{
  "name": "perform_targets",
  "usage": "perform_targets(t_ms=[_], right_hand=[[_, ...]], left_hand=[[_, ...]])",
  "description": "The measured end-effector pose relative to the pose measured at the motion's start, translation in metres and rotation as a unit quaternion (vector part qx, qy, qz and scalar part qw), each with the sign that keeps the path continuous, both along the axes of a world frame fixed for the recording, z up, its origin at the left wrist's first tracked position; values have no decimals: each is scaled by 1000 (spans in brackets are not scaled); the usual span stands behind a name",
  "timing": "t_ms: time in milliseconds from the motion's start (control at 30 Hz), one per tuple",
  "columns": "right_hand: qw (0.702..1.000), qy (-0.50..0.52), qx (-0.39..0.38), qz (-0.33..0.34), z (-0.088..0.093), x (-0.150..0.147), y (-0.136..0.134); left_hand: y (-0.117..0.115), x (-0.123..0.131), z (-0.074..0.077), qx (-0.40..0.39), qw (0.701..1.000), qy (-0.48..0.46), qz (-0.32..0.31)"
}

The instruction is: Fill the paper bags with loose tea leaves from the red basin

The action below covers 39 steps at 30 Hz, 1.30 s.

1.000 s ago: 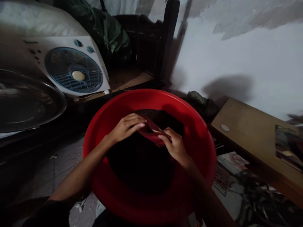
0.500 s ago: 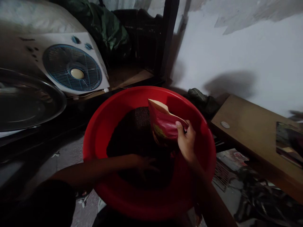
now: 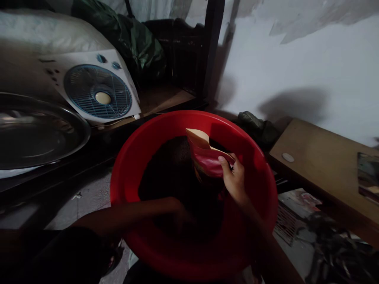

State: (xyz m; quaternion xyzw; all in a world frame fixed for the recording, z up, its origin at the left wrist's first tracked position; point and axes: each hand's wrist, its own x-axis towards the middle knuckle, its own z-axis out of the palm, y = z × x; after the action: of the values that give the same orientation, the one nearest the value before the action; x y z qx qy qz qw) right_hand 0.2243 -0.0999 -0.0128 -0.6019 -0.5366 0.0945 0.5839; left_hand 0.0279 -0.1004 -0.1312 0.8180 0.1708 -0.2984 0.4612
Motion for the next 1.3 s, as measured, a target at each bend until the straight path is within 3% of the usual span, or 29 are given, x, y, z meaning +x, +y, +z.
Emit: perform_targets(t_ms=[100, 167, 267, 367, 467, 600, 700, 767, 867, 933, 1033, 1200, 1233, 1267, 1300], right_hand=[[1000, -5, -12, 7, 2, 0, -1], [1000, -13, -23, 13, 3, 0, -2], [999, -19, -32, 38, 3, -1, -3], [997, -17, -34, 67, 3, -5, -4], [995, -22, -45, 89, 5, -9, -5], [992, -34, -46, 110, 10, -15, -7], [987, -46, -44, 146, 11, -19, -9], [981, -56, -43, 179, 10, -21, -9], [974, -64, -33, 216, 9, -24, -10], [972, -66, -34, 223, 9, -25, -10], [974, -65, -45, 214, 10, -24, -10], [990, -40, -41, 127, 9, -14, -7], [995, -31, -36, 92, 8, -11, -6], [998, -22, -31, 55, 7, -7, -4], [999, -15, -27, 23, 6, -4, -3]], left_hand=[[10, 3, 20, -109, 989, 28, -93], [20, 3, 44, -124, 987, -21, -97], [37, -7, 93, -73, 980, -185, -13], [49, -25, 138, -43, 954, -281, 98], [56, -39, 163, 99, 882, -415, 201], [65, -47, 165, 349, 733, -511, 284], [73, -49, 160, 432, 679, -513, 299], [77, -50, 159, 459, 686, -492, 276], [80, -52, 160, 466, 733, -446, 219], [81, -52, 161, 469, 747, -424, 207], [79, -53, 160, 486, 727, -438, 209], [74, -55, 155, 547, 634, -476, 269], [73, -55, 154, 555, 628, -468, 279], [73, -54, 152, 554, 642, -454, 274], [72, -52, 150, 542, 676, -429, 255]])
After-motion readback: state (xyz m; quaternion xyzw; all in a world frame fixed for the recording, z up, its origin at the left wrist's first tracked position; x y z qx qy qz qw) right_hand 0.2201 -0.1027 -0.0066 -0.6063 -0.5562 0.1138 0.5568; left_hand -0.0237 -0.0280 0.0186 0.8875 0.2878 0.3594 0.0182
